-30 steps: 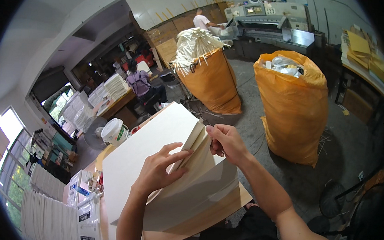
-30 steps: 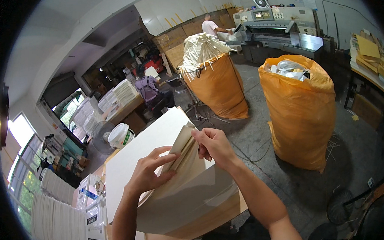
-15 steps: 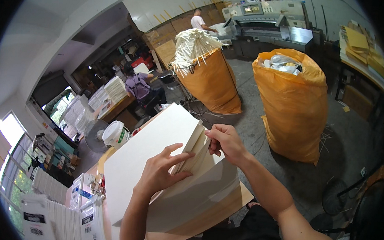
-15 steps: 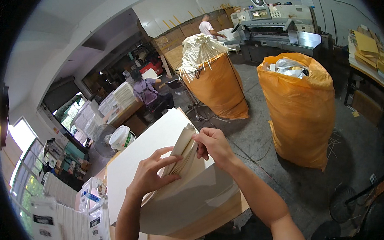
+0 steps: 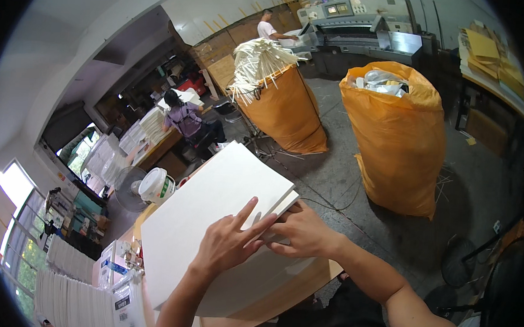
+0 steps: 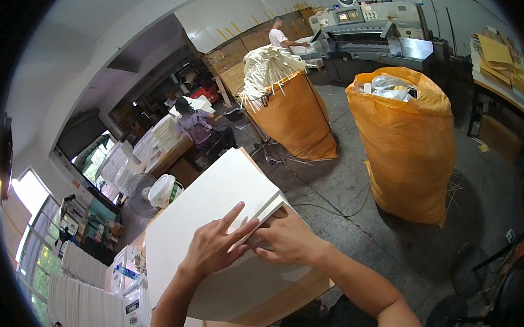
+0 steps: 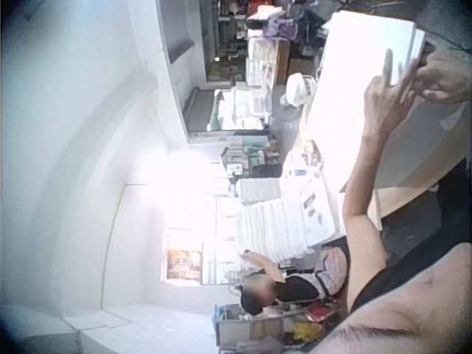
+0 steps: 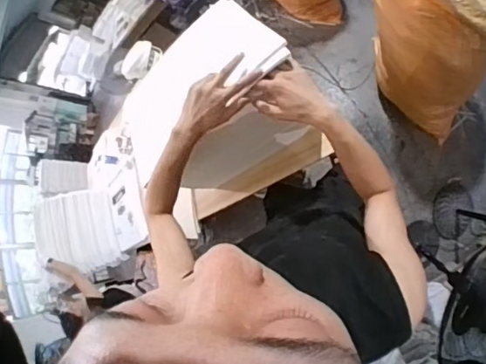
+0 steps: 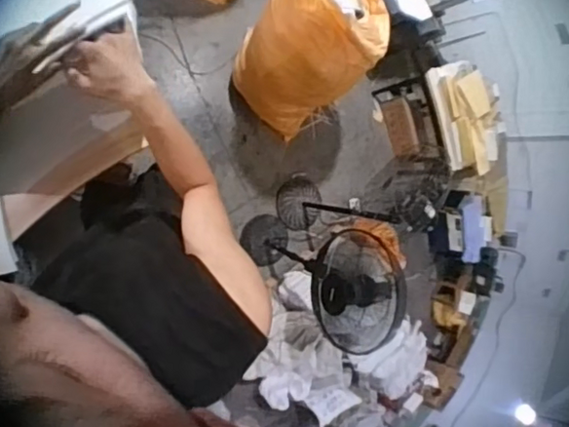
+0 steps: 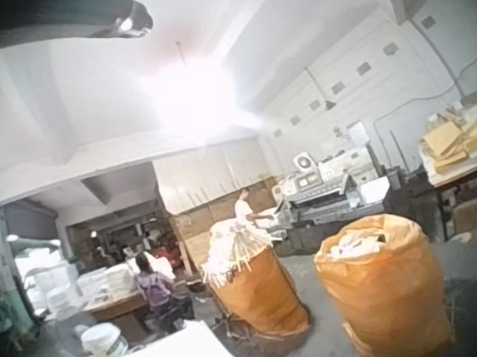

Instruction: The person picks up individual sheets of white paper and stacks them neatly onto a pile on a workbench.

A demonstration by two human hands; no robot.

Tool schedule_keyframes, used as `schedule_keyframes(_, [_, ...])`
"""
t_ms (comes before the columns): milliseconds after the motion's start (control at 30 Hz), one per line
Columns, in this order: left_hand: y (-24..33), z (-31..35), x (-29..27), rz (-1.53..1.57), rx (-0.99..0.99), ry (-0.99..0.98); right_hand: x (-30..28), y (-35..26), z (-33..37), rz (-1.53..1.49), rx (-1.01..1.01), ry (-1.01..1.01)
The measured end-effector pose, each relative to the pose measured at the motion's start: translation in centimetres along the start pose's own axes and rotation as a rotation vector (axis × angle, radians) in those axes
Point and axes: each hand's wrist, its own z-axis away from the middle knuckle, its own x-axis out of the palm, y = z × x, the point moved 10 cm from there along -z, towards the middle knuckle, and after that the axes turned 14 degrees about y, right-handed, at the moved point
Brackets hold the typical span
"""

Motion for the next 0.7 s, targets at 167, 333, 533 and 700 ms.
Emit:
schedule_keyframes(167, [-1.6, -0.1, -0.5, -0.003, -0.152, 0.125, -0.2, -0.1, -0.5, 0.006, 0.038, -0.009])
schedule_keyframes(333, [-2.8, -0.2, 0.9, -0.034, -0.187, 0.137, -1.7, 1.6, -0.1, -0.064, 0.130, 0.128])
schedule_keyframes(533, [-2.7, 0.3, 0.8, 0.007, -0.250, 0.059, -5.6, 7.9, 1.4, 0.112, 0.695, -0.030])
schedule_keyframes(700, [-3.3, -1.3, -0.7, 0.133, -0.206, 0.108, -4.8, 7.0, -2.9, 0.023, 0.589, 0.067])
